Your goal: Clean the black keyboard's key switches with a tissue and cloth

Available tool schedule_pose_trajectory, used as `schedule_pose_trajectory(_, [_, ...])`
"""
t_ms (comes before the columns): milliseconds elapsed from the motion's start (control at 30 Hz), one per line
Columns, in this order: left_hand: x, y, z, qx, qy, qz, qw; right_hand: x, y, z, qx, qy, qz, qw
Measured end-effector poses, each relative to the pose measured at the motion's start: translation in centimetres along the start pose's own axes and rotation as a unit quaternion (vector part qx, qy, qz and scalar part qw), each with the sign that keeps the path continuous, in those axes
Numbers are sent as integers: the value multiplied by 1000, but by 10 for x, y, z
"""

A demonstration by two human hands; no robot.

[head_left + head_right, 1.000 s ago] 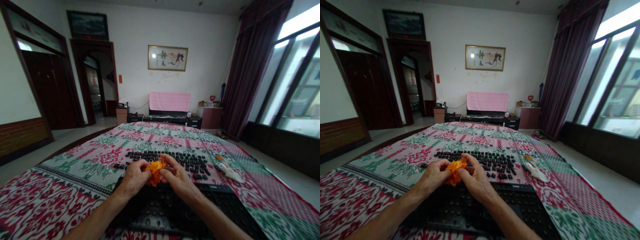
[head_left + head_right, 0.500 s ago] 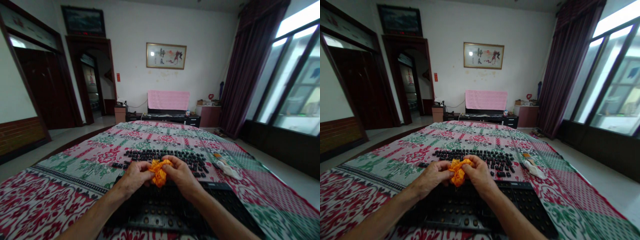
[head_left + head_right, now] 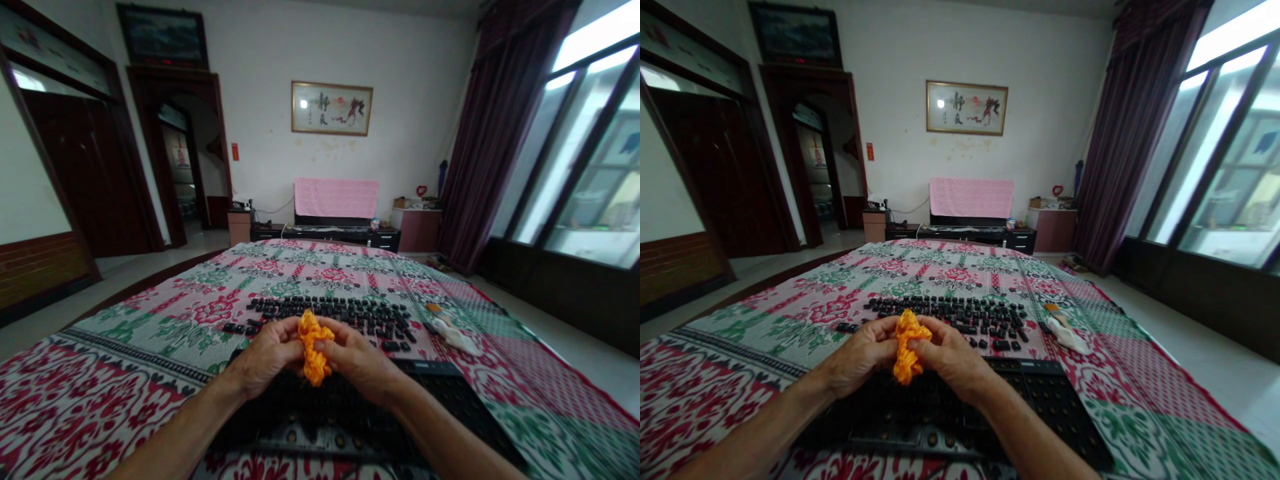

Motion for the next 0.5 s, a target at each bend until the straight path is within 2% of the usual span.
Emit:
schedule_pose_trajectory(100, [2,3,0,-12,8,30,999,-6,11,-2,-40,-24,27,999])
schedule_pose_trajectory(200, [12,7,2,-36,45,77,995,0,15,0,-36,8,4,999])
schedule_pose_trajectory(300, [22,8,4,-50,91,124,987,16,-2,3,64,86,-87,990])
schedule_pose_trajectory(400, [30,5,7,-40,113,152,981,26,-34,-5,204,155,-226,940])
schedule_pose_trajectory(467, [38,5,7,-35,135,156,978,35,-45,-8,229,193,-258,919])
schedule_pose_trajectory(500, [42,5,8,-33,148,152,977,43,-46,-8,216,211,-247,921])
Point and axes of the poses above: each hand's wrist, its own z-axis towards the middle knuckle, its own x-axis out of the back of the hand, y = z × x, the point moved 10 cm from there along z, towards the middle knuckle, and after that the axes turned 3 degrees about y, right-handed, at the moved point
